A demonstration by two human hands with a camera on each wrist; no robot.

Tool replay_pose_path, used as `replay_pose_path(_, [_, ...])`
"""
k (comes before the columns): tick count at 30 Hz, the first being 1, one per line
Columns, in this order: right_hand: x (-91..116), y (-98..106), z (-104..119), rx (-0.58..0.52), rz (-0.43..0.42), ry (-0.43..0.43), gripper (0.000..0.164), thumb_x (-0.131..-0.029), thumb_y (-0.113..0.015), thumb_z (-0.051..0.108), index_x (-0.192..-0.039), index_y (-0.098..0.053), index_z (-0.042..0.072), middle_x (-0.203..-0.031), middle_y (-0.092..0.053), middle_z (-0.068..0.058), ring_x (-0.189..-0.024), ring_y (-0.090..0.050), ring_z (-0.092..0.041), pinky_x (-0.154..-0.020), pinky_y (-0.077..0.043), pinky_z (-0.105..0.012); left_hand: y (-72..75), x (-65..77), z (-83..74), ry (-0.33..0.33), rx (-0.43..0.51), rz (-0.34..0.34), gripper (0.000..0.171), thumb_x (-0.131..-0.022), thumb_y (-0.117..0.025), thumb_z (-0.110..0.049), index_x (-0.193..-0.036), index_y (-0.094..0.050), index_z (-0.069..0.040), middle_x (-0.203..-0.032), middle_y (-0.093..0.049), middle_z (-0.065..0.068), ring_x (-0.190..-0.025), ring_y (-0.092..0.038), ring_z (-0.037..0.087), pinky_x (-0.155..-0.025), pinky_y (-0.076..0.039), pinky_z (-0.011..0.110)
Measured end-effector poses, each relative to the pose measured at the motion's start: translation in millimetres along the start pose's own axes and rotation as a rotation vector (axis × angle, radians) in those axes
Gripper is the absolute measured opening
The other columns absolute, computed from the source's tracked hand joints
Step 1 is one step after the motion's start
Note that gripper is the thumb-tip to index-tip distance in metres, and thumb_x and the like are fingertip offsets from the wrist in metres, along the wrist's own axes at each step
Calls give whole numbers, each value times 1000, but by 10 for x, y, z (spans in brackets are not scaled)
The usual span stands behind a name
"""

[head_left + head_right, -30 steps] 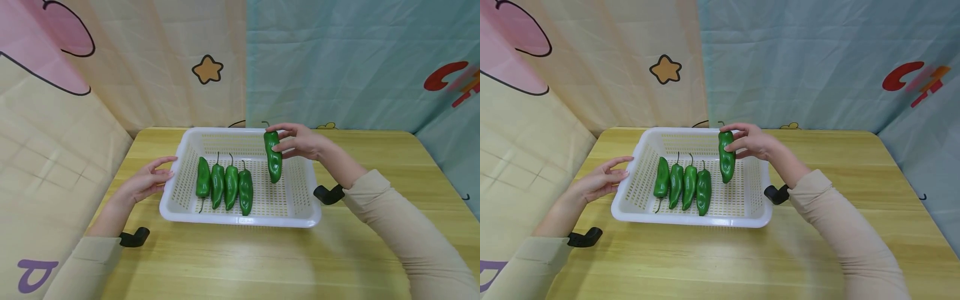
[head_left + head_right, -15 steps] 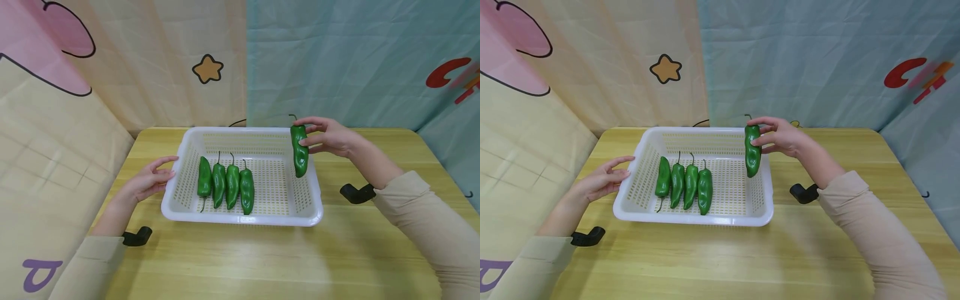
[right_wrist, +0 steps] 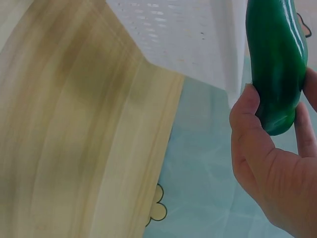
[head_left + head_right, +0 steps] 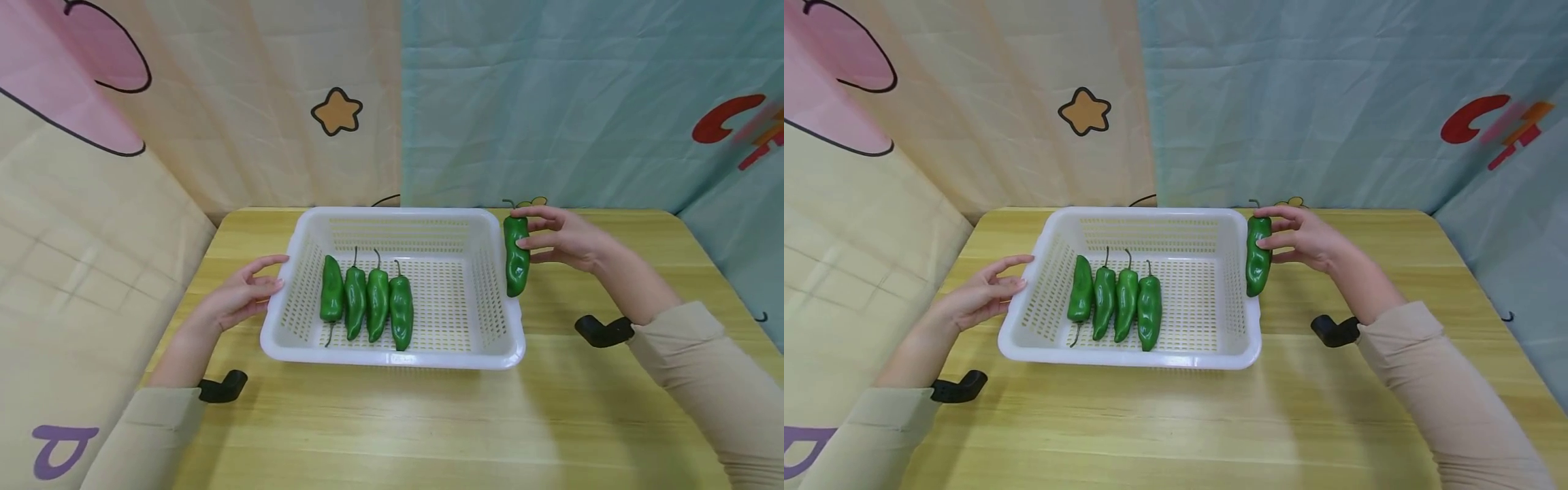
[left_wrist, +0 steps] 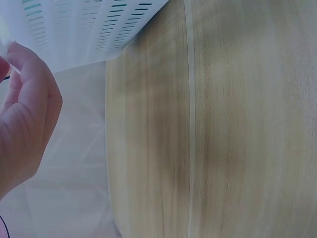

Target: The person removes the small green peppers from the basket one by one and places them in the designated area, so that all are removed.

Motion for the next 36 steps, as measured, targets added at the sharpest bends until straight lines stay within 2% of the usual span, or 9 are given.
replay_pose_path(5, [23,81,-83,-10,-13,3,41,-88,-61,0,-120,-53,24,-114,-43,-10,-90,-58,-16,-78,-54,-35,-8,2,3,-13,-8,19,36,-94,-50,1,-121,-46,-22,-93,-67,5,-85,-66,18,-72,-57,30])
replay_pose_path(12, [23,198,-220,-16,-24,-16,42,-89,-61,0,-119,-53,29,-113,-43,-10,-91,-58,-16,-78,-54,-34,-16,9,16,4,-28,19,37,-94,-52,0,-122,-43,-21,-92,-66,5,-86,-66,18,-73,-56,32])
replay_pose_path(22, [-92,322,-396,-77,-60,-40,40,-88,-62,-1,-113,-56,30,-107,-50,-4,-87,-60,-14,-76,-55,-33,-12,12,2,0,-38,-10,37,-93,-52,0,-122,-44,-22,-92,-65,5,-85,-66,18,-73,-57,31])
replay_pose_path(29, [-183,379,-525,-91,-83,-61,41,-88,-62,-1,-111,-57,31,-103,-53,-1,-85,-60,-13,-75,-55,-31,-21,13,1,-20,-37,6,37,-94,-51,1,-122,-44,-21,-93,-65,6,-86,-66,19,-73,-56,31])
replay_pose_path(36, [-260,402,-612,-58,-105,-60,41,-87,-64,2,-116,-55,28,-108,-46,-6,-85,-59,-12,-76,-54,-30,-8,13,7,-10,-50,-9,37,-94,-51,0,-123,-43,-22,-94,-65,5,-88,-66,18,-74,-56,31])
Point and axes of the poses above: each hand's wrist, its own x-axis away from the middle knuckle, its own y-axis out of the back of the hand, z = x × y, the point moved 5 cm from there along -x, towards the middle knuckle
